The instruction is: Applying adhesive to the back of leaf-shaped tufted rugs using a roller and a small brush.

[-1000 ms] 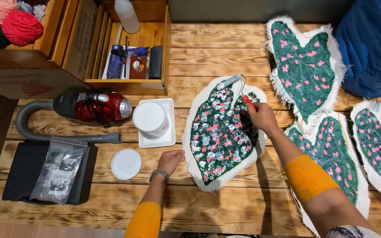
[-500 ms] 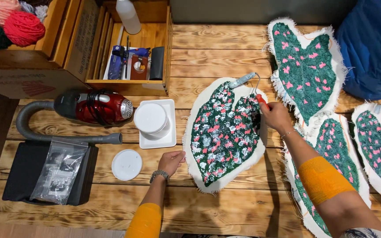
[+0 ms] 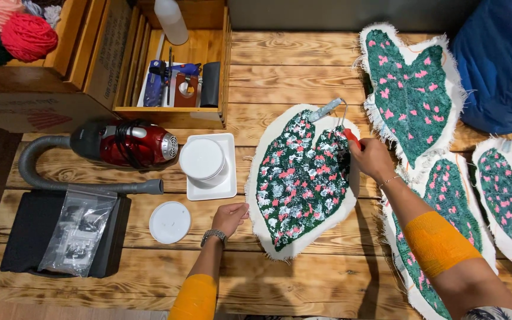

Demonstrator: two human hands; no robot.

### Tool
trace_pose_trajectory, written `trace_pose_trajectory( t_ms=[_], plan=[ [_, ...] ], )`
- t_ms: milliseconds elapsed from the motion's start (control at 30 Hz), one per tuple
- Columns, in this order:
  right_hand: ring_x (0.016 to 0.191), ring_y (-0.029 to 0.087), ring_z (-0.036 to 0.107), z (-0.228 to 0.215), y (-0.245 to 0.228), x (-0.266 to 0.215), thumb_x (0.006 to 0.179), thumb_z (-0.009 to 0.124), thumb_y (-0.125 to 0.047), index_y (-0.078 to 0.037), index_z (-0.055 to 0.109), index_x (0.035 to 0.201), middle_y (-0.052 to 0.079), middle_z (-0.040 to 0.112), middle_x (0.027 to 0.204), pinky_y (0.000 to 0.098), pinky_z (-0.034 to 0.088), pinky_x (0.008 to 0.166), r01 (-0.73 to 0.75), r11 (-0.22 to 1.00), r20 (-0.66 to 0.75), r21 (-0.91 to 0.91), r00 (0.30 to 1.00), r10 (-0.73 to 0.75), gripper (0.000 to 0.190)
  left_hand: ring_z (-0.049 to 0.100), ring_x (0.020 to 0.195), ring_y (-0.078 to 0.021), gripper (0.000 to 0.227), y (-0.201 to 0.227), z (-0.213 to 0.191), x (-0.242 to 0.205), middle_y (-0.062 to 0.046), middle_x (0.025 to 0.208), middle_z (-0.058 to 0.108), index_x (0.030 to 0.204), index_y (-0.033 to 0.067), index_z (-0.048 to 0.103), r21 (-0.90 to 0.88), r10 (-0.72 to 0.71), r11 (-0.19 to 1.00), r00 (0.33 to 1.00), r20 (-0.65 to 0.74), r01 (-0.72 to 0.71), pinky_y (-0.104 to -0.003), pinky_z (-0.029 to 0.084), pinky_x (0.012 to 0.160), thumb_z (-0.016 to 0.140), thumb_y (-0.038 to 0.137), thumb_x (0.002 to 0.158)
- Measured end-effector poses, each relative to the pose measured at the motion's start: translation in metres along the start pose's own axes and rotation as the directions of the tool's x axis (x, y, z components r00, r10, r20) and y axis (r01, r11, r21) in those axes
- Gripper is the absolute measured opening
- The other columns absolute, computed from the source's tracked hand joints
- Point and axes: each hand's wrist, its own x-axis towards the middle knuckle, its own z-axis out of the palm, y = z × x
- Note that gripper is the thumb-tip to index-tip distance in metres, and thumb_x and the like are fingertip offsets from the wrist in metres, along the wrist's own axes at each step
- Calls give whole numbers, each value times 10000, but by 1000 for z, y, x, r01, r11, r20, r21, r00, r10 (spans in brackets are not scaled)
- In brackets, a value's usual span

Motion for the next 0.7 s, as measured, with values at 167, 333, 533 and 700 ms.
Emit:
trace_pose_trajectory(
  t_ms=[167, 333, 533, 700],
  plan=[
    [721, 421, 691, 10, -4, 10, 976, 605, -458, 33, 738, 903, 264, 681, 749, 487, 526, 728, 13, 998, -14, 65, 1000, -12, 514, 760, 935, -143, 420, 0, -1, 0, -66, 1039, 796, 1198, 24, 751, -7, 9, 1000, 1000, 8, -9, -282, 599, 807, 724, 333, 913],
    [731, 423, 691, 32, -3, 32, 987, 591, -484, 40, 742, 894, 272, 683, 750, 487, 533, 739, -21, 997, 22, 79, 1000, 19, 553, 757, 938, -146, 414, -2, -2, 0, -68, 1039, 795, 1196, 27, 753, -19, 16, 1000, 1000, 10, -16, -282, 595, 806, 724, 329, 914],
    [741, 415, 702, 28, -19, 20, 993, 580, -516, 61, 739, 871, 280, 684, 740, 486, 533, 749, -49, 996, 96, 75, 995, 41, 611, 762, 940, -150, 408, -4, -1, 2, -64, 1034, 798, 1187, 23, 764, -4, 25, 1000, 1000, 16, -25, -286, 588, 800, 711, 330, 923],
    [743, 409, 709, 32, -30, 0, 962, 588, -489, 22, 744, 921, 268, 690, 745, 475, 536, 742, 10, 991, 80, 131, 997, -20, 536, 764, 967, -149, 413, 0, -2, 3, -62, 1057, 799, 1209, 38, 743, 26, 5, 1000, 1000, 18, -5, -287, 603, 831, 705, 335, 924]
  ],
)
